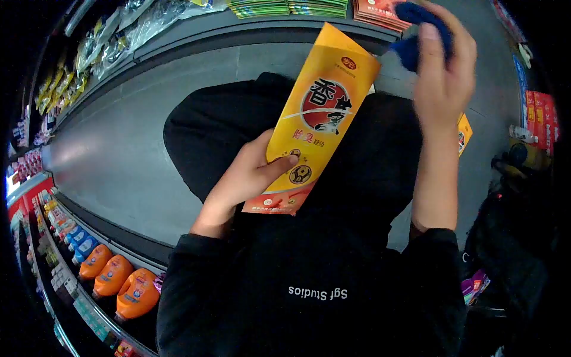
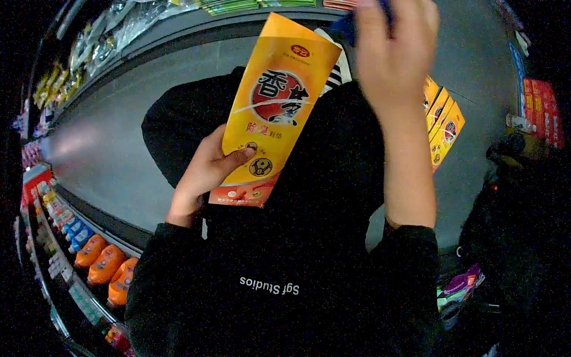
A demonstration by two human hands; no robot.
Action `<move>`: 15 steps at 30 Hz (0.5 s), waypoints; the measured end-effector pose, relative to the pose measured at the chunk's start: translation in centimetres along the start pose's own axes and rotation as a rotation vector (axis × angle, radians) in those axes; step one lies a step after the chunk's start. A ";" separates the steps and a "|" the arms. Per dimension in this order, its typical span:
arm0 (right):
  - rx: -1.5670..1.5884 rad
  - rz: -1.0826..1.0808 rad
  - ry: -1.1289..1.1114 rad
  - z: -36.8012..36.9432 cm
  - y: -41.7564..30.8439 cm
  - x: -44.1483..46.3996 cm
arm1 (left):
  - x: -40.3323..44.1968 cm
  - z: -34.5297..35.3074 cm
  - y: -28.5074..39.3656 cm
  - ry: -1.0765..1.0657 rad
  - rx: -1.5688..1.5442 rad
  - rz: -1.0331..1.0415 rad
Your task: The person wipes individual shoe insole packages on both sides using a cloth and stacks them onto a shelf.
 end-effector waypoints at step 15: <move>0.692 0.882 -0.658 4.4 0.7 -11.8 | 2.3 -0.3 -0.3 0.241 -0.218 0.161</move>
Point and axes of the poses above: each hand's wrist, its own x-axis towards the middle knuckle, its own z-axis out of the palm, y = z × x, the point moved 6 cm from there along x, towards the middle knuckle, and after that the axes turned 9 degrees about z, right-handed, at the moved point
